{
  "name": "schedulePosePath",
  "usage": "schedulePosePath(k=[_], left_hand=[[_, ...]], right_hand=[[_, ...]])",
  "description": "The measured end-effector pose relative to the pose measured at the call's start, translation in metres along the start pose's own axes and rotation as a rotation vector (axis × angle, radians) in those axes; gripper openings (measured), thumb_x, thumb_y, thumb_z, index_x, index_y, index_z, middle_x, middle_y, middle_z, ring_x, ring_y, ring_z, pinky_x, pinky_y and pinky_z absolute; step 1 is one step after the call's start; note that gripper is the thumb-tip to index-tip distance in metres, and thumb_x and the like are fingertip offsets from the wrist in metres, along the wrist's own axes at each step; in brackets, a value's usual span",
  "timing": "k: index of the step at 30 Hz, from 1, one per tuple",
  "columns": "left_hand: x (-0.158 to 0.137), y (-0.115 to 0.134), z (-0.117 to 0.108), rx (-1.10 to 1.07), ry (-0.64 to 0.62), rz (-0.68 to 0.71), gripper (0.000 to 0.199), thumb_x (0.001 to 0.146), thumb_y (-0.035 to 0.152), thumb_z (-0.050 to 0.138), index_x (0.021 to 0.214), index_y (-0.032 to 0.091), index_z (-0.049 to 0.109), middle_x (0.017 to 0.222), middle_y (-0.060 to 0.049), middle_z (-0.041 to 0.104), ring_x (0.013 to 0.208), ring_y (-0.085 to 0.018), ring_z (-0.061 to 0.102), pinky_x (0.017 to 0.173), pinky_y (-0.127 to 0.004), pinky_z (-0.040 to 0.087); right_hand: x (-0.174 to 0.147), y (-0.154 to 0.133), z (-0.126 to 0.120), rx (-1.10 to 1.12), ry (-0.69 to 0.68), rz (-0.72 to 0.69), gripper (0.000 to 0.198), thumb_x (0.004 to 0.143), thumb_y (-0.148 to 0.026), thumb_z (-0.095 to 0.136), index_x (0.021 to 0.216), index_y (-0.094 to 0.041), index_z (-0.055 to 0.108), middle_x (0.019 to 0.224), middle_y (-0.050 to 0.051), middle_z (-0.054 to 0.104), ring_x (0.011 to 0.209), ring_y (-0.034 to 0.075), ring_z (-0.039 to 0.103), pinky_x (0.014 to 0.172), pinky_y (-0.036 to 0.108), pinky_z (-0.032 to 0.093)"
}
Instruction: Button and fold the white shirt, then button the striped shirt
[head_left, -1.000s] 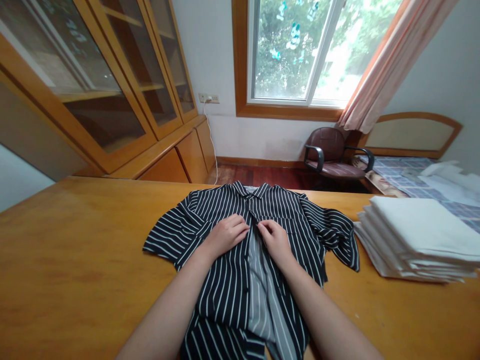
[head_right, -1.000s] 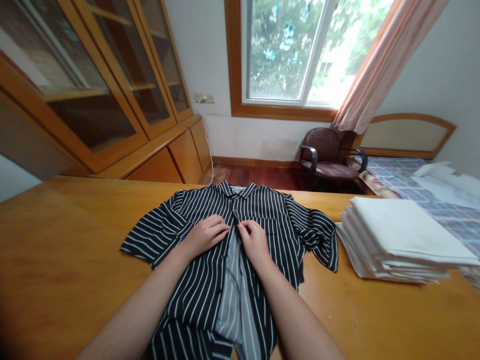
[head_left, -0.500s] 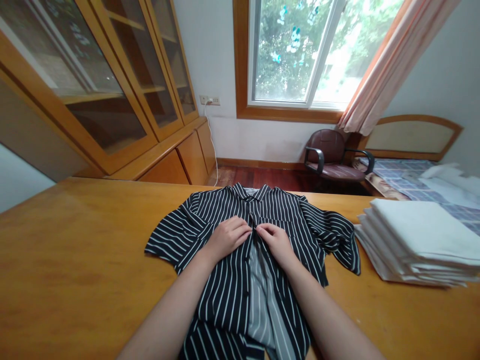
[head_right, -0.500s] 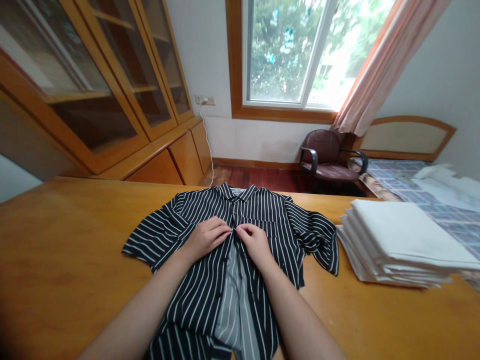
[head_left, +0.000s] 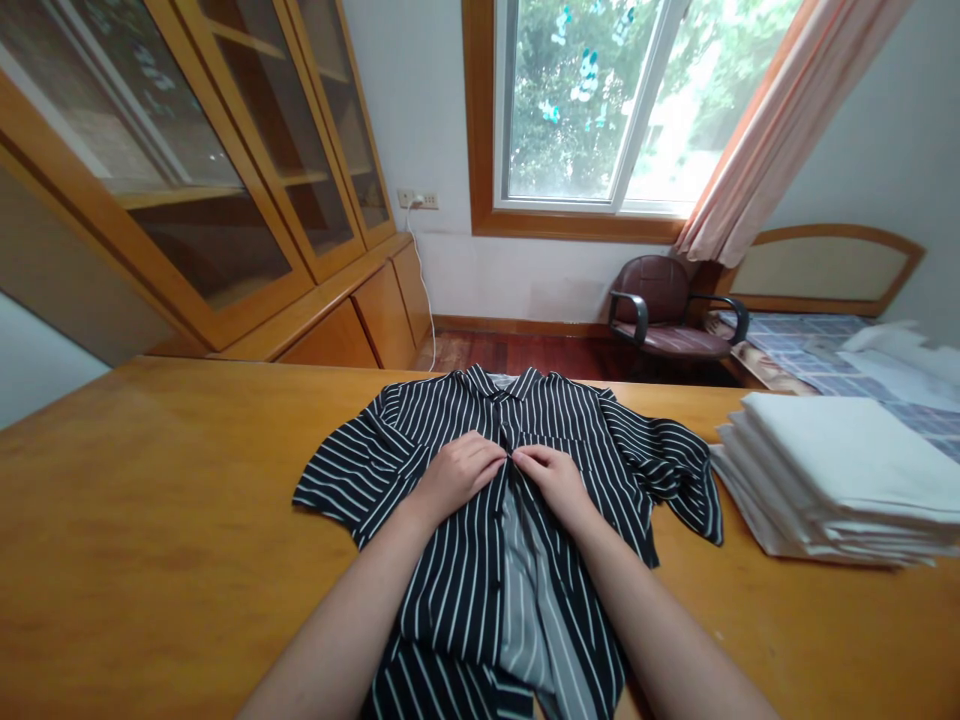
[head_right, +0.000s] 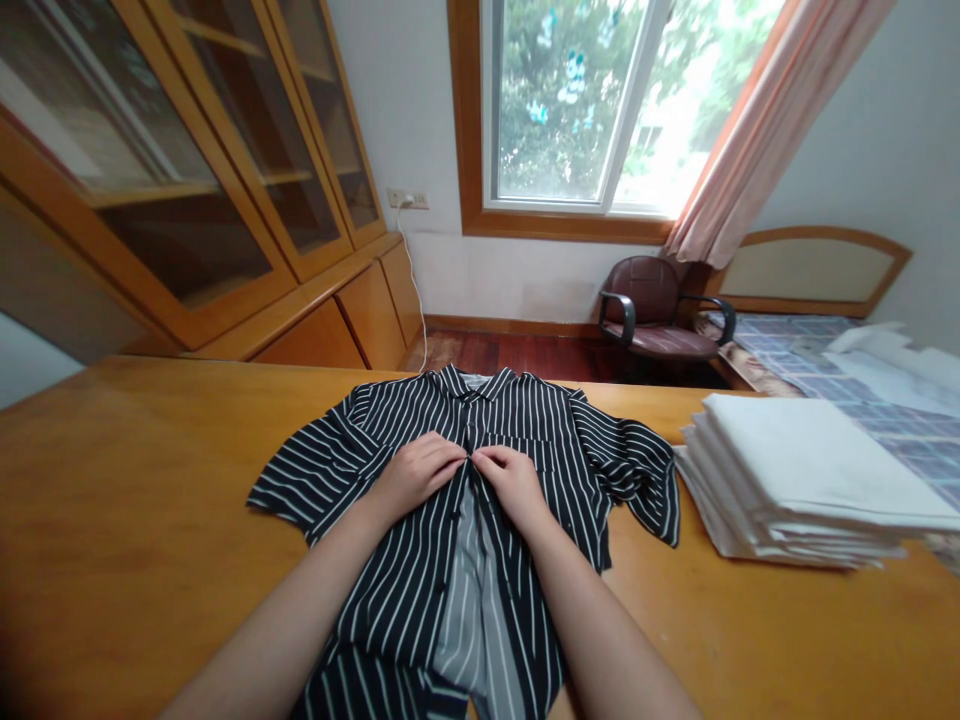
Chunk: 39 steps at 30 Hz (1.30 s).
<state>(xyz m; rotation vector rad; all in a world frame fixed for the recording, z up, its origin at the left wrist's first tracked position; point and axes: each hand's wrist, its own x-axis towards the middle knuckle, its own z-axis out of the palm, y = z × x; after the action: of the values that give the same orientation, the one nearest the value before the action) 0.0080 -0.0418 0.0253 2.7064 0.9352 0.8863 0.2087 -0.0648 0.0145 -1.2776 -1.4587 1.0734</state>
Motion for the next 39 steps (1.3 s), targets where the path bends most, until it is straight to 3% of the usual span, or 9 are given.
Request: schedulePosePath(k=[39], left_hand=[[0.000,0.001,0.010,-0.084,0.126,-0.019,0.010,0.098,0.024,0.054,0.099,0.020,0.064,0.095,-0.002,0.071,0.091,-0.017,0.064,0.088,-0.034,0.050]], right_hand=[[-0.003,-0.007,0.002,0.081,0.063,0.027,0.024,0.079,-0.042,0.069,0.084,-0.021,0.078,0.088,0.005,0.077,0.089,0.025,0.069,0.087,0.038,0.051]])
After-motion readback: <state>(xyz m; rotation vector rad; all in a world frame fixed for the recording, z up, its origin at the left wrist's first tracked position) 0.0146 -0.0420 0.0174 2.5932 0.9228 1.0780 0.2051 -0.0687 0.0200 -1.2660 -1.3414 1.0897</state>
